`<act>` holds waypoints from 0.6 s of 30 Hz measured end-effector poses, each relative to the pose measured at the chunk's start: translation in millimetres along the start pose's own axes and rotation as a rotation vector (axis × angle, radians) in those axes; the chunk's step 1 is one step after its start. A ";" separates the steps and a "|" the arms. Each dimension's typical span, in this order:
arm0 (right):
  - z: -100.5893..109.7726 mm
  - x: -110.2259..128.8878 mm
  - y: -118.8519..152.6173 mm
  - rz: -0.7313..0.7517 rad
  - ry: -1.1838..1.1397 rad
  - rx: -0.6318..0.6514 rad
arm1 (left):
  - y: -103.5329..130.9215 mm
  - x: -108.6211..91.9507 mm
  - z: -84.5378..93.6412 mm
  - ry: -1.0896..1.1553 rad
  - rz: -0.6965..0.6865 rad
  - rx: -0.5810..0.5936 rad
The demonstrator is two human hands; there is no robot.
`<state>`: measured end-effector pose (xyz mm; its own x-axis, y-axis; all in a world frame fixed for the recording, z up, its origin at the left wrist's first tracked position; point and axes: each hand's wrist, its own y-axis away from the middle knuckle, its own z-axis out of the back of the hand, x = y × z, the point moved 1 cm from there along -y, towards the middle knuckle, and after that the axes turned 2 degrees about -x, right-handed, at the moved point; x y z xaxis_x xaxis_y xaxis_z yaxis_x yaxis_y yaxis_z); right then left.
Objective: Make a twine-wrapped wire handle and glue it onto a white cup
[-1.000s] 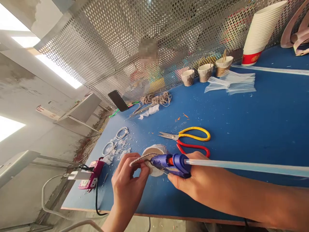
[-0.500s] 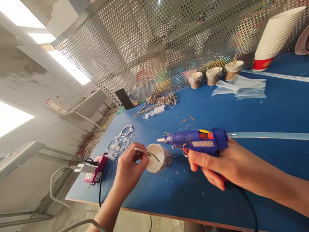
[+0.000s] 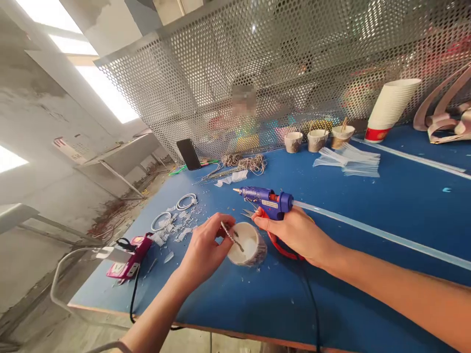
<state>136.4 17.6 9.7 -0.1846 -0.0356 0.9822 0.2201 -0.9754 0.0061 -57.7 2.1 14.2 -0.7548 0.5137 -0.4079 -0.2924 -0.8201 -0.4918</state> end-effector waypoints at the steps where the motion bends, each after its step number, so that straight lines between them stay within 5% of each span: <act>1: -1.0 -1.5 0.7 0.000 0.004 0.000 | -0.7 -0.4 -0.5 -0.013 -0.012 -0.002; 18: -6.3 -23.8 2.1 -0.084 -0.132 0.030 | -10.4 1.7 -10.7 -0.157 -0.208 -0.004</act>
<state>135.2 15.0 -14.8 -0.0763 0.0764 0.9942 0.2385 -0.9667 0.0926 -49.7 14.2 10.3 -0.7607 0.6256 -0.1734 -0.4490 -0.6999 -0.5554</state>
